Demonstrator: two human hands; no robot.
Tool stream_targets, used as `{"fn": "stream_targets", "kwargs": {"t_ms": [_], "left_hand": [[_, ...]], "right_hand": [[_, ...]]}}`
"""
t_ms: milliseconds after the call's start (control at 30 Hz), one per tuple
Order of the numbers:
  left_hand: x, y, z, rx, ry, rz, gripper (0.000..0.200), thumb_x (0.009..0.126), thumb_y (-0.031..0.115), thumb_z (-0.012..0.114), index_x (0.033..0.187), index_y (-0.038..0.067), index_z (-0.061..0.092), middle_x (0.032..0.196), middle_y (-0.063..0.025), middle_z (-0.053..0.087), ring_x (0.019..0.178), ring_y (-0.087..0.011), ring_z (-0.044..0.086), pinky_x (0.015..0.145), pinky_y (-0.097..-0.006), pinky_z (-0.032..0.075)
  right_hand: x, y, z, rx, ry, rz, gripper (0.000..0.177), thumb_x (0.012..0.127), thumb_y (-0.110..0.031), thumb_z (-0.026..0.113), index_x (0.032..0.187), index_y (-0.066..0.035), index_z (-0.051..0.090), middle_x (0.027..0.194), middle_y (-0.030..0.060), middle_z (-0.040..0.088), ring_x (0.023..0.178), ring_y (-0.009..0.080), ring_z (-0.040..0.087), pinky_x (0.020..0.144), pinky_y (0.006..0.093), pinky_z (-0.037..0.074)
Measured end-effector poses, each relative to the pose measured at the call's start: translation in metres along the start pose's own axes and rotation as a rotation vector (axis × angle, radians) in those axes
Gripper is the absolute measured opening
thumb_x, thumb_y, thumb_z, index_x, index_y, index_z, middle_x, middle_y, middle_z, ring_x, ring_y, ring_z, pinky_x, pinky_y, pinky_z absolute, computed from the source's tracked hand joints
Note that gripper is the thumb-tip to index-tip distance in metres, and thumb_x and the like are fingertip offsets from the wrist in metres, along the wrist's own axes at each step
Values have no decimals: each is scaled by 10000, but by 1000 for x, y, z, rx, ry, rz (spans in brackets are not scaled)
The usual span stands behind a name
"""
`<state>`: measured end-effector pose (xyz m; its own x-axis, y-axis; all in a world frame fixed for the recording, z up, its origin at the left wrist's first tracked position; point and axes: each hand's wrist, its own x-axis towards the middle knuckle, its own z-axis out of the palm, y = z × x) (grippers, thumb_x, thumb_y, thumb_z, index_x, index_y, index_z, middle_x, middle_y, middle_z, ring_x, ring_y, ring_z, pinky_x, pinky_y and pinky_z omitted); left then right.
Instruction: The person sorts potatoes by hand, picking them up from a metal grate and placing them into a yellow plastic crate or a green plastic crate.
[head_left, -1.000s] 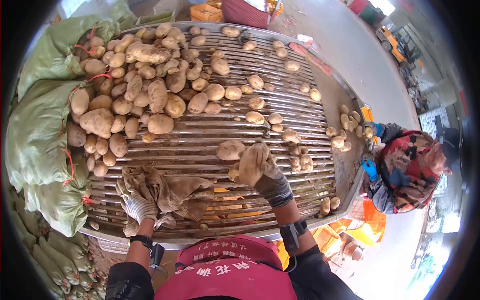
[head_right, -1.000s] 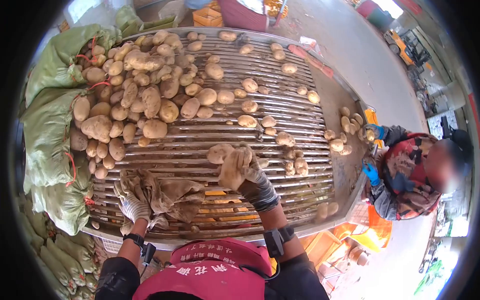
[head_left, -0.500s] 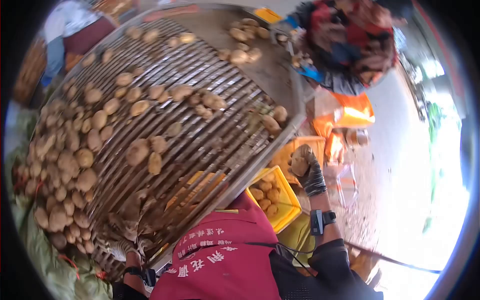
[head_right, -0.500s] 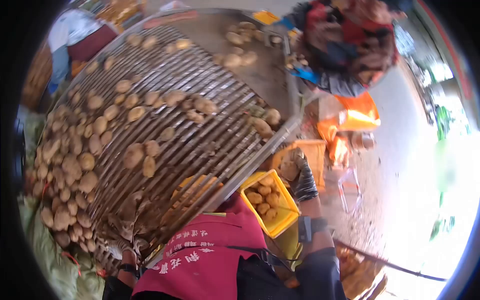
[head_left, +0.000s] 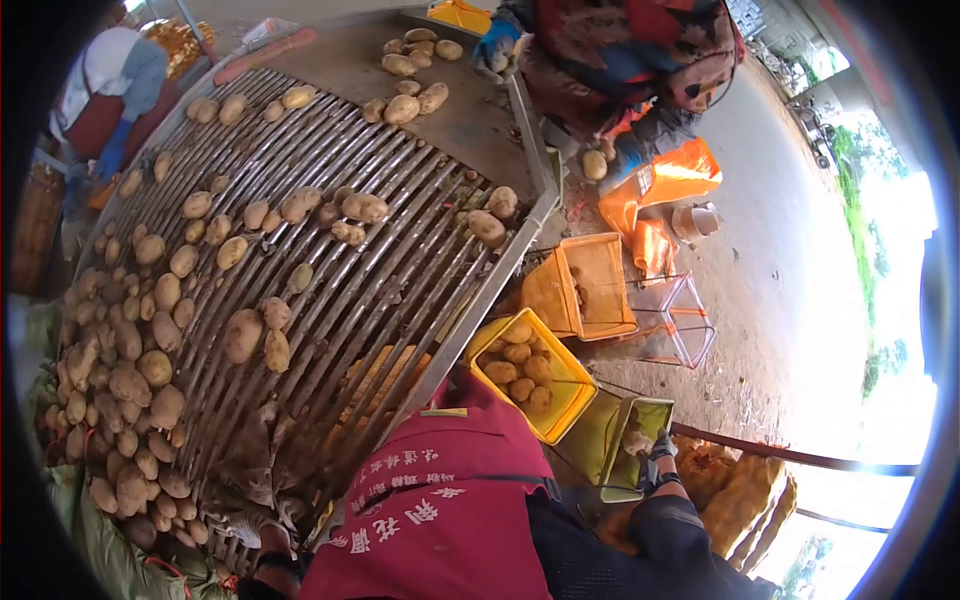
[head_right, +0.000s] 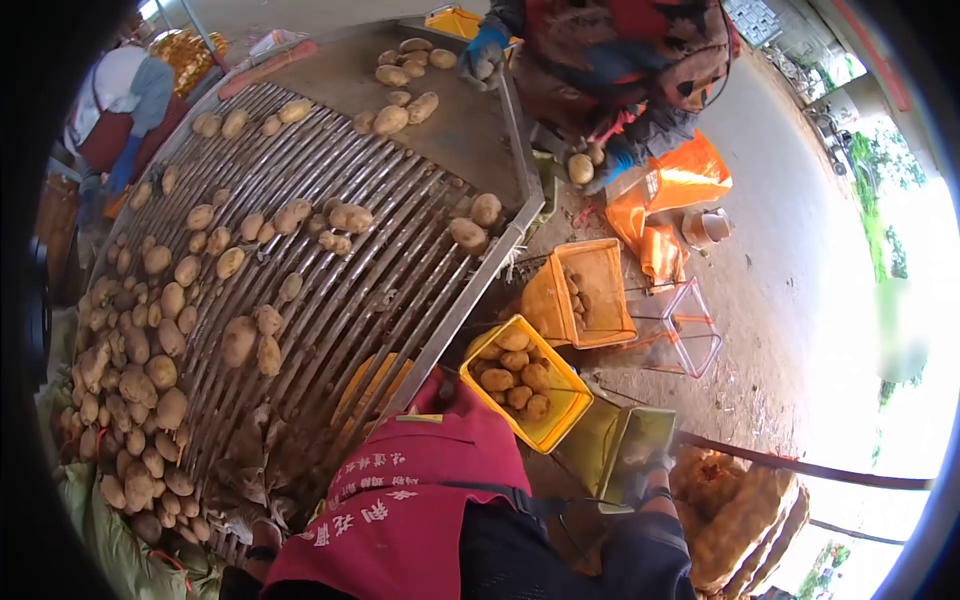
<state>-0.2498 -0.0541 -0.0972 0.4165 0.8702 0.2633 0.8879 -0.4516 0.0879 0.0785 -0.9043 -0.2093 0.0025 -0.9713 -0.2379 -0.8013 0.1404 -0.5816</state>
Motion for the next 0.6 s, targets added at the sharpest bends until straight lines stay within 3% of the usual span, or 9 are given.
{"fn": "stream_targets", "kwargs": {"t_ms": [33, 200, 233, 267, 367, 433, 467, 533, 600], "left_hand": [[-1, 3, 2, 0, 11, -19, 665, 951, 490, 439, 1461, 75, 336, 1516, -184, 319, 1390, -308, 339, 1094, -417, 350], [-19, 8, 1, 28, 122, -210, 674, 951, 492, 436, 1467, 73, 323, 1513, -188, 320, 1392, -308, 333, 1096, -419, 346], [-17, 16, 2, 38, 148, -257, 676, 951, 493, 436, 1469, 73, 320, 1513, -189, 320, 1392, -309, 332, 1096, -419, 346], [-16, 24, 3, 46, 172, -304, 678, 951, 493, 435, 1470, 73, 317, 1512, -190, 320, 1393, -309, 331, 1097, -419, 345], [21, 77, 6, 71, 242, -488, 684, 951, 494, 434, 1474, 72, 309, 1511, -192, 321, 1394, -309, 328, 1098, -420, 343], [34, 92, 8, 77, 268, -583, 687, 952, 495, 433, 1477, 71, 304, 1510, -194, 321, 1395, -309, 326, 1098, -421, 342], [26, 83, 8, 81, 279, -627, 689, 952, 495, 432, 1478, 70, 301, 1509, -195, 322, 1396, -309, 324, 1098, -421, 341], [27, 90, -6, 281, 160, -568, 682, 947, 498, 446, 1492, 119, 286, 1505, -219, 311, 1395, -343, 309, 1096, -429, 345], [27, 93, -9, 203, 138, -592, 663, 947, 494, 446, 1510, 203, 252, 1523, -223, 268, 1393, -382, 291, 1086, -439, 355]], "right_hand": [[-21, -25, 8, -3, -18, -7, 509, 795, -258, 769, 1192, 0, 581, 1117, 138, 662, 847, 324, 633, 652, 509, 528], [-142, -129, 109, 322, -808, -198, 450, 837, -272, 672, 1243, -253, 479, 1038, 58, 572, 793, 277, 602, 612, 433, 478], [-156, -145, 146, 252, -1001, -469, 452, 849, -268, 649, 1264, -233, 474, 1087, 60, 570, 870, 284, 624, 644, 431, 494], [-283, -191, 109, 336, -1031, -276, 474, 854, -259, 642, 1296, -237, 471, 1076, 55, 586, 860, 258, 627, 668, 401, 502], [-496, -248, 111, 247, -1579, -738, 425, 914, -212, 628, 1309, -121, 499, 1045, 47, 615, 859, 185, 642, 660, 300, 530], [-584, -240, 125, 130, -1788, -1027, 317, 949, -151, 596, 1250, -61, 557, 1018, 48, 620, 834, 150, 637, 647, 254, 537], [-593, -230, 181, 96, -2082, -1073, 310, 945, -130, 605, 1239, -42, 560, 1005, 42, 620, 835, 135, 626, 660, 245, 533], [-707, -190, 98, 168, -2080, -1595, 296, 953, -143, 584, 1228, -35, 567, 995, 41, 644, 880, 162, 633, 748, 257, 530], [-774, -171, 62, -246, -1679, -2436, 394, 856, -162, 671, 1212, -29, 571, 1092, 173, 642, 983, 306, 639, 891, 358, 515]]}}
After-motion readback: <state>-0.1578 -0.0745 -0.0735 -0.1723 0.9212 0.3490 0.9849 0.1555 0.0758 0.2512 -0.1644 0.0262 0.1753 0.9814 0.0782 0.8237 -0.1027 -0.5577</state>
